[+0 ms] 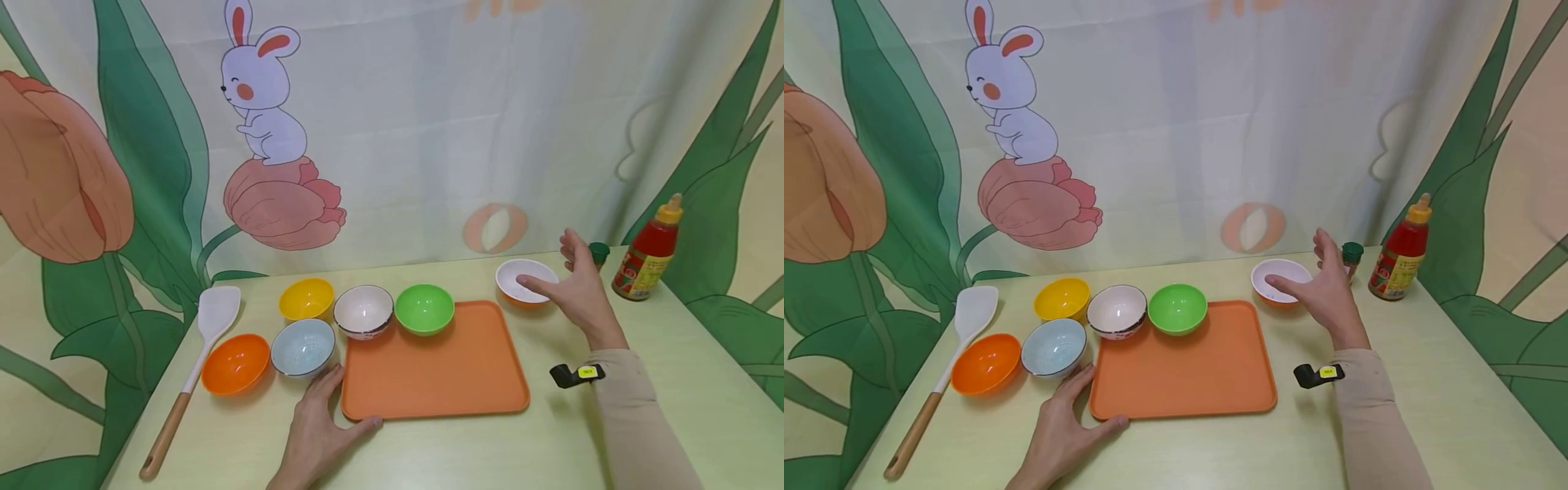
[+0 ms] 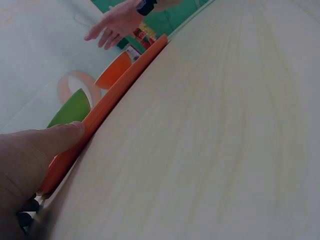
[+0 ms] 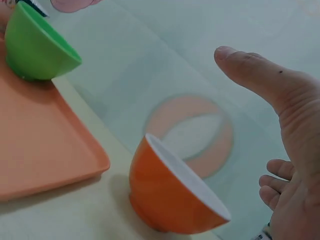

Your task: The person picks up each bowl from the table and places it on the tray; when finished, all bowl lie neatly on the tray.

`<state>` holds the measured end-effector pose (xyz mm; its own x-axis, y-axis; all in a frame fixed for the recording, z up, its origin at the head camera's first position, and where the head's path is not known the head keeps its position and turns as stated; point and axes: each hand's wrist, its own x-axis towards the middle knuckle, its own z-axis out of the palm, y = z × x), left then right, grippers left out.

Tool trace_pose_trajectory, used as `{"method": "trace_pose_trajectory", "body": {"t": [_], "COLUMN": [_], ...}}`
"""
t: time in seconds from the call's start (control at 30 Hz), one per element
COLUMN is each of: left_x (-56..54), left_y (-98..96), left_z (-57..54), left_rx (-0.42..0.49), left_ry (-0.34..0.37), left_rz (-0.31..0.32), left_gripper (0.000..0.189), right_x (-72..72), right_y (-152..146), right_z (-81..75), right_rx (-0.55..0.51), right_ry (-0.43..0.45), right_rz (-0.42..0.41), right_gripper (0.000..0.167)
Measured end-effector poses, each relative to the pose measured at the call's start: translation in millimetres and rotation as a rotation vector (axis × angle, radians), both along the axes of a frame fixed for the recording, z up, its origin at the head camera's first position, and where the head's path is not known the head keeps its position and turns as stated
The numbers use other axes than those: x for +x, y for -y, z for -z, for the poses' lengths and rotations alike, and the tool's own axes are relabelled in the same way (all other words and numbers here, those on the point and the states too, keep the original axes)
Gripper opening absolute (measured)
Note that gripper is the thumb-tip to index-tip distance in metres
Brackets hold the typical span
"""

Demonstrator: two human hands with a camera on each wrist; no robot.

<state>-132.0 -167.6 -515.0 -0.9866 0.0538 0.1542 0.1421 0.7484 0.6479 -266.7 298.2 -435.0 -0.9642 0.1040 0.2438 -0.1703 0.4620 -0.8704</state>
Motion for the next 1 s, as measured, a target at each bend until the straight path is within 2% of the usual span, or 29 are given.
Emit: {"method": "trace_pose_trajectory", "body": {"t": [0.1, 0.3, 0.57, 0.8, 1.0], "left_x": [0.0, -0.2, -1.3, -1.5, -1.2], "left_y": [-0.1, 0.2, -0.4, -0.8, -0.2], "left_z": [0.8, 1.3, 0.1, -0.9, -1.7], "left_rx": [0.006, 0.005, 0.015, 0.012, 0.013], "left_ry": [-0.009, -0.018, 0.029, 0.034, 0.034], "left_rz": [0.002, 0.007, -0.010, -0.013, -0.014], "left_gripper": [0.114, 0.114, 0.116, 0.116, 0.115], "right_x": [-3.2, -9.5, -16.0, -17.8, -16.9], "right_y": [-3.8, -8.4, -10.9, -10.5, -8.3], "right_z": [8.8, 25.6, 50.3, 59.7, 65.7], "right_rx": [0.002, 0.015, -0.001, -0.025, 0.007], "right_ry": [0.036, 0.055, 0.065, 0.067, 0.093], "right_rz": [0.000, -0.004, -0.026, -0.035, -0.013], "right_gripper": [0.137, 0.136, 0.134, 0.134, 0.133]}}
